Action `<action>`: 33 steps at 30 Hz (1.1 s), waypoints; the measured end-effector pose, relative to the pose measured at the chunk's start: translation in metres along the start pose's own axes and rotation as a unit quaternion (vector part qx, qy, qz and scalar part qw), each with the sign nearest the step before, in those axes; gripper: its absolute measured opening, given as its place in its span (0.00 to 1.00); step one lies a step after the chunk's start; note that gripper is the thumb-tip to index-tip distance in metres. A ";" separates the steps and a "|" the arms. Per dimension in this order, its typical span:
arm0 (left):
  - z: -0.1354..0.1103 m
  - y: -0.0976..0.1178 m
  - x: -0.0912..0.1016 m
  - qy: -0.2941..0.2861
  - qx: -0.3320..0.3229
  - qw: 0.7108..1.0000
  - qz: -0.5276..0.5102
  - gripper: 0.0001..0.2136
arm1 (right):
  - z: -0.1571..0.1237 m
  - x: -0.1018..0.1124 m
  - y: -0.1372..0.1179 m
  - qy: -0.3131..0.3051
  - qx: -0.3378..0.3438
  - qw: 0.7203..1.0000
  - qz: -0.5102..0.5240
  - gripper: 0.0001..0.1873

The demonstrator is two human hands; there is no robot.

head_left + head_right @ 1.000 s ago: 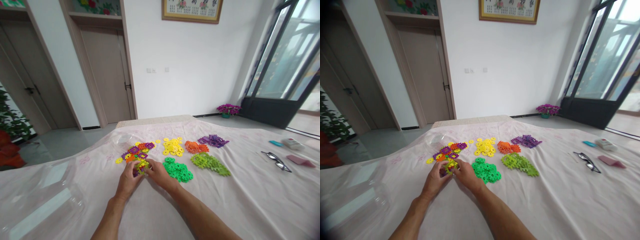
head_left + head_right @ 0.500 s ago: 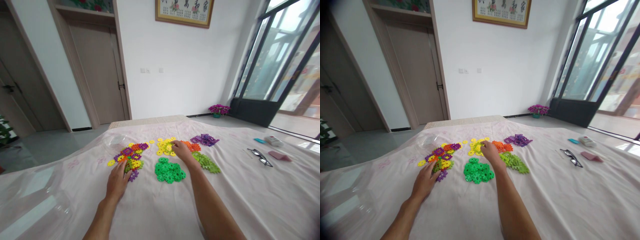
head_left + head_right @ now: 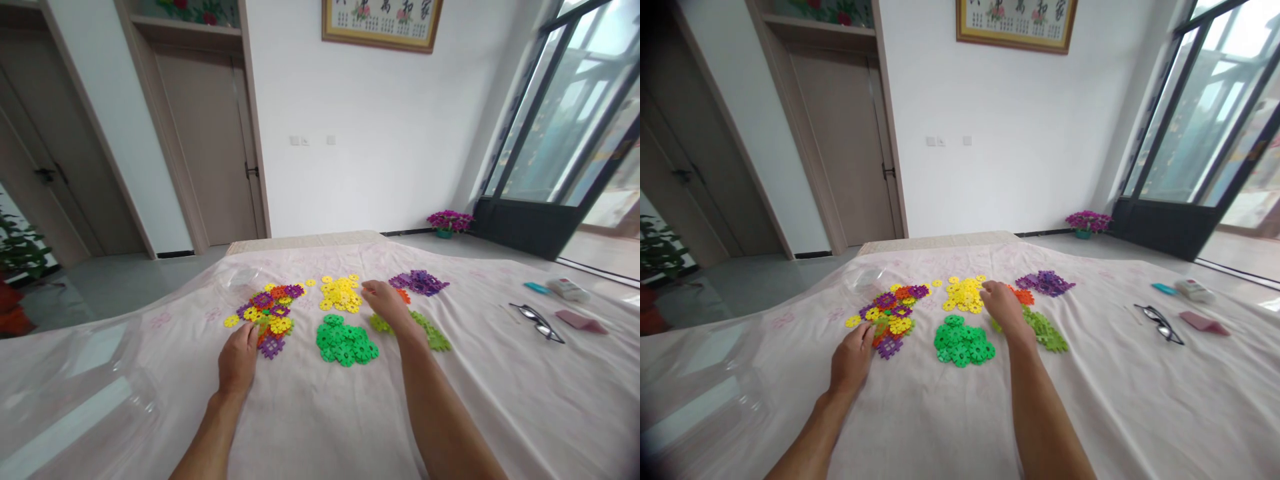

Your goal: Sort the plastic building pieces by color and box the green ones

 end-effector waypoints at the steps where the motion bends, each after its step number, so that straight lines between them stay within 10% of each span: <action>1: 0.000 0.000 0.001 0.006 0.006 0.999 -0.031 0.19 | -0.003 -0.013 -0.008 -0.041 0.021 0.999 0.011 0.14; 7: -0.006 0.020 0.000 -0.043 0.012 0.978 -0.205 0.19 | -0.040 -0.086 -0.053 -0.209 0.107 0.962 0.138 0.22; 13: -0.019 0.048 -0.005 -0.148 0.046 0.934 -0.321 0.22 | -0.068 -0.111 -0.081 -0.303 0.153 0.912 0.232 0.14; 19: -0.016 0.040 -0.003 -0.067 0.049 0.956 -0.282 0.20 | -0.036 -0.080 -0.061 -0.190 0.111 0.970 0.104 0.17; 28: 0.002 -0.003 -0.004 0.068 0.113 0.985 -0.113 0.17 | 0.004 0.034 0.024 -0.050 -0.041 0.994 -0.083 0.13; 33: 0.005 -0.003 -0.004 0.075 0.130 0.988 -0.036 0.18 | -0.014 -0.004 -0.017 -0.066 0.050 0.995 -0.050 0.17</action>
Point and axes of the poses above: each hand's wrist, its own z-axis towards the middle knuckle, its own x-axis out of the back of the hand, y = z × x, the point moved 1 cm from there along z, towards the middle knuckle, and after that the axes turned 5 degrees about z, right-handed, at the moved point
